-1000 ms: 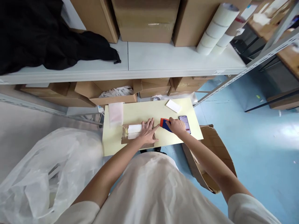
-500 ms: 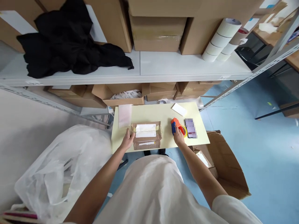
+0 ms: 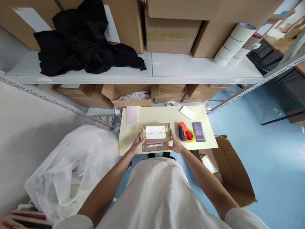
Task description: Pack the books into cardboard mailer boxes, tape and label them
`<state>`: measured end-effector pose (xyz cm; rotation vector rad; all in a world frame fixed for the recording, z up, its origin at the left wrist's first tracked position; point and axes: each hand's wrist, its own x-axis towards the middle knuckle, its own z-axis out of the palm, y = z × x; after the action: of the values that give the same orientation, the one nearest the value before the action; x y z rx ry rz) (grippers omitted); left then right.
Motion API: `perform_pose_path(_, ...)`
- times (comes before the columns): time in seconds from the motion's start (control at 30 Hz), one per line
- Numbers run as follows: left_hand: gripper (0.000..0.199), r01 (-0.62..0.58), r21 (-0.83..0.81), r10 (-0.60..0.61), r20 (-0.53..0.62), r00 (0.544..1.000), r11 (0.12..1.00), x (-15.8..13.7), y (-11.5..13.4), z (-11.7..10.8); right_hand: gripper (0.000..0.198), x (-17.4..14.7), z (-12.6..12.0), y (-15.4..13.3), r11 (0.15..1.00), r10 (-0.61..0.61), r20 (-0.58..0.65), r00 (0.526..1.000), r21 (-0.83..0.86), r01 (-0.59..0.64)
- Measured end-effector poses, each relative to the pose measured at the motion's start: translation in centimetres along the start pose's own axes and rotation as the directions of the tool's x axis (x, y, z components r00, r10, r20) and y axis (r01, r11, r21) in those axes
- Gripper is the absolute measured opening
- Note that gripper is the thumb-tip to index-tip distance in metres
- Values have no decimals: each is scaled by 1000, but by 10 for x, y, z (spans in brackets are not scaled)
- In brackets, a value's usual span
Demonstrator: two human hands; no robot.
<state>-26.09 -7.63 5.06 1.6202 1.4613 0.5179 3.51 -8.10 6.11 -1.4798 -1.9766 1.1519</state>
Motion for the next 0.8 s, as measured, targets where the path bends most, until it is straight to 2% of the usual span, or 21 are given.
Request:
perform_pose_path(0.07,77,33,-253,-25,34,999,967,-4,0,1,100,8,11,0,993,52,-39,998,112,-47)
perform_pose_path(0.17,96,72,-424,-59,45,997,903,-6,4,2,91,16,16,0,952,115,-66,991,292,-91)
perform_pose_path(0.27,92,86,-548,-87,24,996,832,0,12,-6,81,21,2,-7,898,159,-75,984,425,-113)
perform_pose_path(0.37,80,13,-658,-63,-53,997,753,11,21,-18,66,28,-24,-18,875,258,-168,951,459,-156)
perform_pose_path(0.43,73,-9,-709,-71,-83,994,705,18,26,-23,55,33,-40,-24,861,359,-233,904,456,-224)
perform_pose_path(0.5,67,30,-742,-96,-46,994,670,23,31,-24,47,38,-50,-27,844,432,-226,873,442,-304)
perform_pose_path(0.67,62,129,-725,-159,27,987,676,33,33,-11,42,43,-44,-25,795,478,-93,873,469,-385)
perform_pose_path(0.8,58,160,-675,-197,22,980,721,43,16,2,49,42,-28,-16,782,457,-49,888,498,-375)
